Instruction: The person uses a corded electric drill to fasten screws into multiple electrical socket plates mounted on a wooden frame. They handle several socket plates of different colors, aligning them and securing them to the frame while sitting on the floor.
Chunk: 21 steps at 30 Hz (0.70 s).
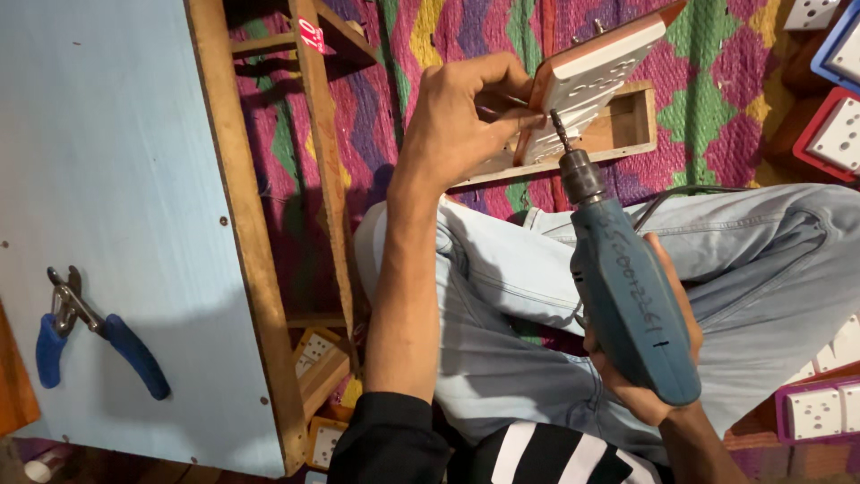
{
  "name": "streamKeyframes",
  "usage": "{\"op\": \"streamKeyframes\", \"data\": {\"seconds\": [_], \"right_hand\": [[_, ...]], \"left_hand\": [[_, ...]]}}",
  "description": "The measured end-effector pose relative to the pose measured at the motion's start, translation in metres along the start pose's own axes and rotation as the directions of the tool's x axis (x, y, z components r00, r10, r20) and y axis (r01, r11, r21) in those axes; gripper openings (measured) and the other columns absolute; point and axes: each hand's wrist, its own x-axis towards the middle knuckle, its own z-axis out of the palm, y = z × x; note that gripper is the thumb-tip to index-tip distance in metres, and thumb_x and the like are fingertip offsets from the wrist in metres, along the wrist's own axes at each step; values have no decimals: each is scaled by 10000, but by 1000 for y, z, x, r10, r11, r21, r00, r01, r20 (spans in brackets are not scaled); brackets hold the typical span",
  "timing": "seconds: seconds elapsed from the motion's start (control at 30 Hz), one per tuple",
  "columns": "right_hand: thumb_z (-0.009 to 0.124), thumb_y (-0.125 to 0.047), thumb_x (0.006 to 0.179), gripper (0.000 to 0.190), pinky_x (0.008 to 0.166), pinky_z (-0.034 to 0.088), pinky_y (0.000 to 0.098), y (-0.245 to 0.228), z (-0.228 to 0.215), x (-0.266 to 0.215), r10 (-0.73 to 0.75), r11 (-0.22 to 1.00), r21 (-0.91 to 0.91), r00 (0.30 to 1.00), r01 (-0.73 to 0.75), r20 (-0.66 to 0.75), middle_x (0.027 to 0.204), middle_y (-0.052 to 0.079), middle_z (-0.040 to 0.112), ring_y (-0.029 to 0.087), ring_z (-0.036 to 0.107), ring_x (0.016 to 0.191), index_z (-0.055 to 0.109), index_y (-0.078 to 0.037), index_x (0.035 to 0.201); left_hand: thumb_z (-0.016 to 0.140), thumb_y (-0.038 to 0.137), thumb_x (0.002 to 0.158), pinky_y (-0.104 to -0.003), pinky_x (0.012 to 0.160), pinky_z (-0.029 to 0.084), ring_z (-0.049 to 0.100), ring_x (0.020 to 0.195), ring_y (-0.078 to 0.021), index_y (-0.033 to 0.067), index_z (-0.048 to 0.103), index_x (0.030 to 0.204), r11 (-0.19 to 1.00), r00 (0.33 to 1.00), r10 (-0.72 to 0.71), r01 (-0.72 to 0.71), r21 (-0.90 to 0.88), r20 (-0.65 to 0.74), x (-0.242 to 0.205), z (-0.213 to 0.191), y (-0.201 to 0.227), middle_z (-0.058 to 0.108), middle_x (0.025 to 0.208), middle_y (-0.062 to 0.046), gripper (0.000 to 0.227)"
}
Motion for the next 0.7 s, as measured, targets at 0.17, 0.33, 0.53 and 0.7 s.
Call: {"op": "streamKeyframes", "data": {"seconds": [0.17,0.33,0.53,0.7], "right_hand": [[684,11,681,632,742,569,403,0,0,3,-88,996,-14,996,88,0,806,108,666,214,671,728,433,-66,1255],[681,10,676,538,749,567,408,-1,-2,-1,1,1000,-2,1000,-1,0,808,107,663,218,670,736,480,-58,1170],[678,9,671,426,758,564,414,1,-3,-2,-5,1000,-3,1000,5,2,811,106,660,223,669,744,536,-48,1068],[675,8,666,334,765,562,419,5,-3,-2,-135,990,-28,991,135,0,813,105,658,228,668,752,583,-40,984]], "left_hand": [[868,57,818,-268,741,638,811,824,-113,73,741,928,1000,1000,-12,12,9,9,0,-2,3,809,864,-11,168],[867,61,827,-263,775,654,812,848,-113,71,742,949,1000,1000,15,-14,-20,27,1,-4,2,811,891,-17,175],[879,56,810,-270,763,651,806,829,-115,63,737,931,1000,999,13,-13,-2,42,3,-3,0,808,877,-29,187],[872,47,817,-268,777,658,809,865,-114,67,730,938,999,998,26,-25,-22,57,2,-4,-2,811,896,-25,188]]}}
